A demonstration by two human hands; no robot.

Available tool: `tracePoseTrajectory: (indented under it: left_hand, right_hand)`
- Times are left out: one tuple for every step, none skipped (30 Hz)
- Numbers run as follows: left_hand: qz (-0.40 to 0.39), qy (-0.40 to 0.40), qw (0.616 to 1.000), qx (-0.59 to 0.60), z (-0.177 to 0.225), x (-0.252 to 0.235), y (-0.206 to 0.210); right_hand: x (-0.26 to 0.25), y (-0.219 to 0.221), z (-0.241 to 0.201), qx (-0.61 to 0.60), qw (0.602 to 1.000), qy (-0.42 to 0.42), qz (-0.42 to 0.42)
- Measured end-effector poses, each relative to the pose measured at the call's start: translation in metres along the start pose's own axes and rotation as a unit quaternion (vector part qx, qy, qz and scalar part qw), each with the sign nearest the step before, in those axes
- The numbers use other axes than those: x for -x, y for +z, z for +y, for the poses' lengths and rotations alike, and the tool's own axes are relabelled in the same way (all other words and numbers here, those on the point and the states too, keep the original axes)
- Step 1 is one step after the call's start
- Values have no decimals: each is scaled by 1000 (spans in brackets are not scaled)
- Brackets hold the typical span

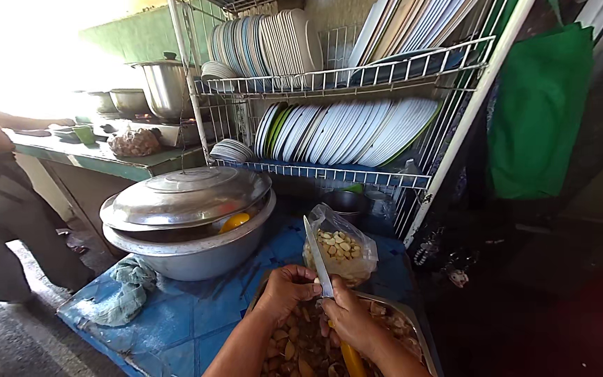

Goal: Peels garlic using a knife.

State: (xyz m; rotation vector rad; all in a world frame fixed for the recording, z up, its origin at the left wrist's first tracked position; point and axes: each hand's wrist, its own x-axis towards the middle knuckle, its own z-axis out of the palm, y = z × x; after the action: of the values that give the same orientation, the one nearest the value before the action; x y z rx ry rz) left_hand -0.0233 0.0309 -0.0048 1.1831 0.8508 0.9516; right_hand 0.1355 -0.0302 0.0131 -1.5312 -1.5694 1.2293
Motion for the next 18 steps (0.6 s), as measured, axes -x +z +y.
tracePoseTrajectory:
  left_hand:
    - [-4,-1,1000,0,0,0,0]
    - [-11,-1,1000,-1,1,1,1]
    - [-18,0,1000,-3,1,2,1]
    - [-21,1,1000,-3,2,2,1]
    - [-23,2,1000,-2,3,2,2]
    - [-25,2,1000,-2,3,3,2]
    - [-26,1,1000,-2,3,2,2]
    - [-28,1,1000,0,2,3,1]
    - [-31,0,1000,0,2,3,1]
    - [-34,0,999,1,1,2,0]
    - [-40,1,999,1,1,2,0]
    - [-47,3,999,0,0,1,-1]
    - [-51,4,999,1,0,1,-1]
    - [-51,3,999,3,-1,1,-1]
    - [-49,3,999,4,0,1,-1]
    - [-46,4,999,5,0,1,0]
    - [-42,4,999,5,0,1,0]
    - [-37,5,999,5,0,1,0]
  right_hand:
    - [0,0,0,8,1000,3,4]
    - [0,1,-1,16,1000,8,10]
    - [-1,1,-1,21,1000,13,15]
    - [-1,1,-1,23,999,15,19]
    - [-2,1,-1,22,999,16,21]
    - [-2,1,-1,22,999,16,22]
    - [-2,1,0,22,999,14,23]
    - [-2,1,1,23,999,13,25]
    - [-2,1,1,23,999,13,25]
    - [-2,0,1,22,999,15,25]
    - [-2,0,1,21,999,15,26]
    - [-1,-1,1,18,999,15,27]
    - [-1,-1,1,16,999,15,28]
    - [-1,-1,1,15,999,15,27]
    - [-1,-1,0,10,999,16,27]
    - [0,-1,0,3,1000,16,25]
    - [0,0,0,-3,1000,15,22]
    - [0,0,0,-8,1000,15,17]
